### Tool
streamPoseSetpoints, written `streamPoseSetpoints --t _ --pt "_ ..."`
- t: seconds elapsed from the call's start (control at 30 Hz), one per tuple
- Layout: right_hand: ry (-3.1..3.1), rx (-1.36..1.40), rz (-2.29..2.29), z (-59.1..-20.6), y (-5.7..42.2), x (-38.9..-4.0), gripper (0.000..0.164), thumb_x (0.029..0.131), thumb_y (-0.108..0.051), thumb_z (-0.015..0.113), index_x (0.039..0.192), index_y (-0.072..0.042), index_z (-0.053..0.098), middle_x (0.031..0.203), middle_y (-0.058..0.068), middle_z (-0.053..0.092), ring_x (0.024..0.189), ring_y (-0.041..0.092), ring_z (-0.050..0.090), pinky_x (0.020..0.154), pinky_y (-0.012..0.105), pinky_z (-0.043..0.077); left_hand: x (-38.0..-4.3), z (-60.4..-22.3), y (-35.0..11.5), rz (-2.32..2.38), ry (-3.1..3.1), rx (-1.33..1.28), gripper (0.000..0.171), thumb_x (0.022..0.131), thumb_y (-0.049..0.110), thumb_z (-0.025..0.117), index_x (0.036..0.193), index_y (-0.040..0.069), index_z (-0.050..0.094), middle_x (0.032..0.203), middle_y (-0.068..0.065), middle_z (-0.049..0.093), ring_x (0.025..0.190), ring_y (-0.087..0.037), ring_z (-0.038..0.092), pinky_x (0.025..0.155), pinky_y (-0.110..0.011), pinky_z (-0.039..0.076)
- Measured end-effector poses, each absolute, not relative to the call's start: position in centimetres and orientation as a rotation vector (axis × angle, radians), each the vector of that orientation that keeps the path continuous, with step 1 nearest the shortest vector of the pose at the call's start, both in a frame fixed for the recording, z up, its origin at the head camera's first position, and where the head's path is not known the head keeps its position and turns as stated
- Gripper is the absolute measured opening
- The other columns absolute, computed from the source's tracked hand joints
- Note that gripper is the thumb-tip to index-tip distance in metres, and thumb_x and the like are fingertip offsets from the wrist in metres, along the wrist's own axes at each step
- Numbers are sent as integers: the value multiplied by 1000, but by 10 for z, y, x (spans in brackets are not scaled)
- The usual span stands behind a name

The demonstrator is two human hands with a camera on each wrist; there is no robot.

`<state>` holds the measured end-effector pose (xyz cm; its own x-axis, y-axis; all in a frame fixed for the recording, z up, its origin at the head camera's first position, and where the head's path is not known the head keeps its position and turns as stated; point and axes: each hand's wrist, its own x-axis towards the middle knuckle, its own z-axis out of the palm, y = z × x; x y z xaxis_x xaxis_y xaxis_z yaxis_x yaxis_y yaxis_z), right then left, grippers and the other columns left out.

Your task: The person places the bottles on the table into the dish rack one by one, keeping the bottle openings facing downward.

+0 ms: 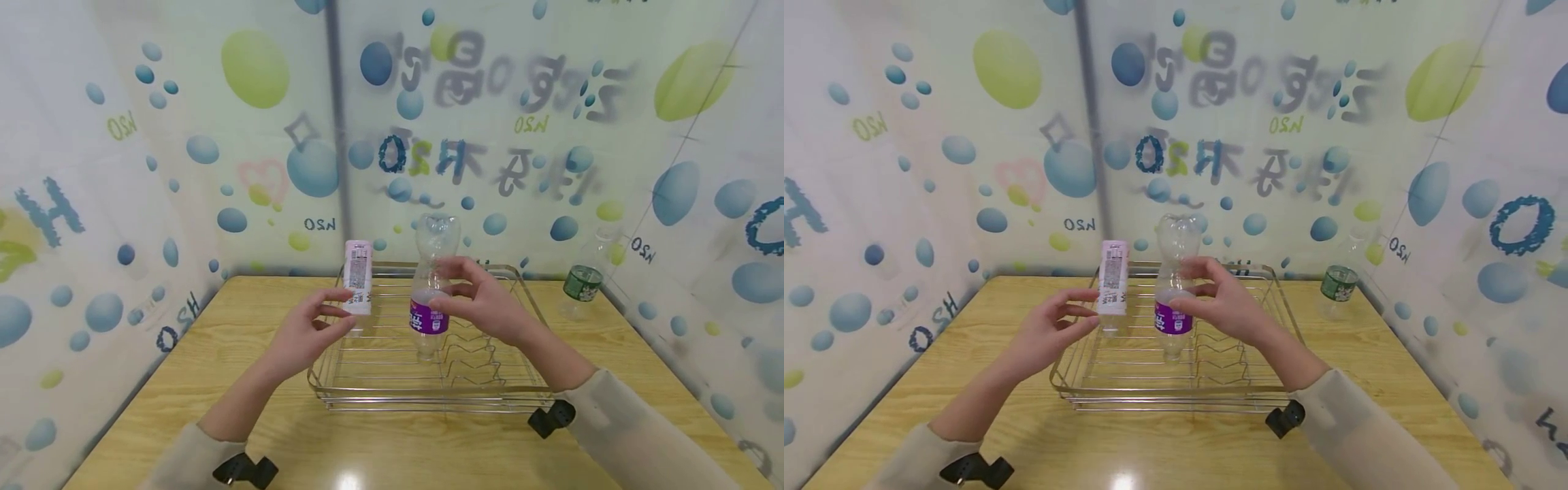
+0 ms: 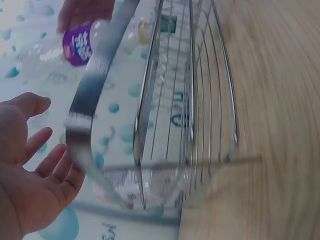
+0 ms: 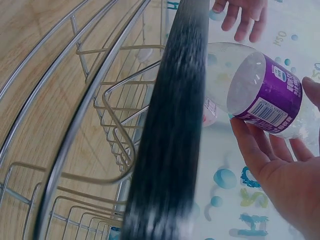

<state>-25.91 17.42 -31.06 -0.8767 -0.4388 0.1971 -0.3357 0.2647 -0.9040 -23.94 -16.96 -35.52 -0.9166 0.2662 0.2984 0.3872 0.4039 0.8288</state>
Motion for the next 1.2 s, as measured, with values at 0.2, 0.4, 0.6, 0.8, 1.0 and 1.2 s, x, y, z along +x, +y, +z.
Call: streamPoseSetpoints --t 0.2,0.4,0.6,0.8,1.0,1.2 --pt "2469 -731 -1680 -313 177 -260 66 104 -22 77 161 -14 43 158 20 50 139 44 61 103 50 63 -234 -365 -203 -1444 -2541 -490 41 109 25 71 147 11 65 150 -15 60 126 -31 69 95 -26 59" --pt "2511 -705 -1652 -314 178 -262 67 104 -26 78 160 -15 44 160 17 51 141 44 60 105 56 62 -233 -387 -220 -1475 -2654 -487 44 111 31 67 150 11 62 155 -15 59 130 -31 67 103 -40 58" --pt "2529 -693 -1636 -314 177 -264 68 104 -29 77 161 -14 43 160 17 50 143 45 59 104 55 63 -235 -405 -225 -1689 -2673 -647 43 113 21 63 153 6 55 150 -26 58 125 -32 71 93 -37 63" --pt "2533 -668 -1642 -311 173 -267 70 104 -36 78 162 -19 42 161 12 50 145 43 58 108 60 59 -235 -411 -222 -1893 -2606 -730 44 113 12 59 155 3 49 145 -36 53 119 -26 77 83 -35 66" --pt "2547 -639 -1643 -302 164 -273 75 103 -44 78 164 -23 41 164 10 49 146 41 57 111 61 58 -233 -410 -219 -1941 -2614 -715 47 112 11 55 158 6 44 146 -37 54 112 -23 80 78 -36 66" --pt "2569 -607 -1690 -293 151 -288 77 102 -48 77 165 -23 41 161 8 52 145 37 60 112 60 57 -232 -409 -218 -1950 -2622 -703 47 112 10 55 158 6 43 145 -34 56 109 -24 81 75 -34 64"
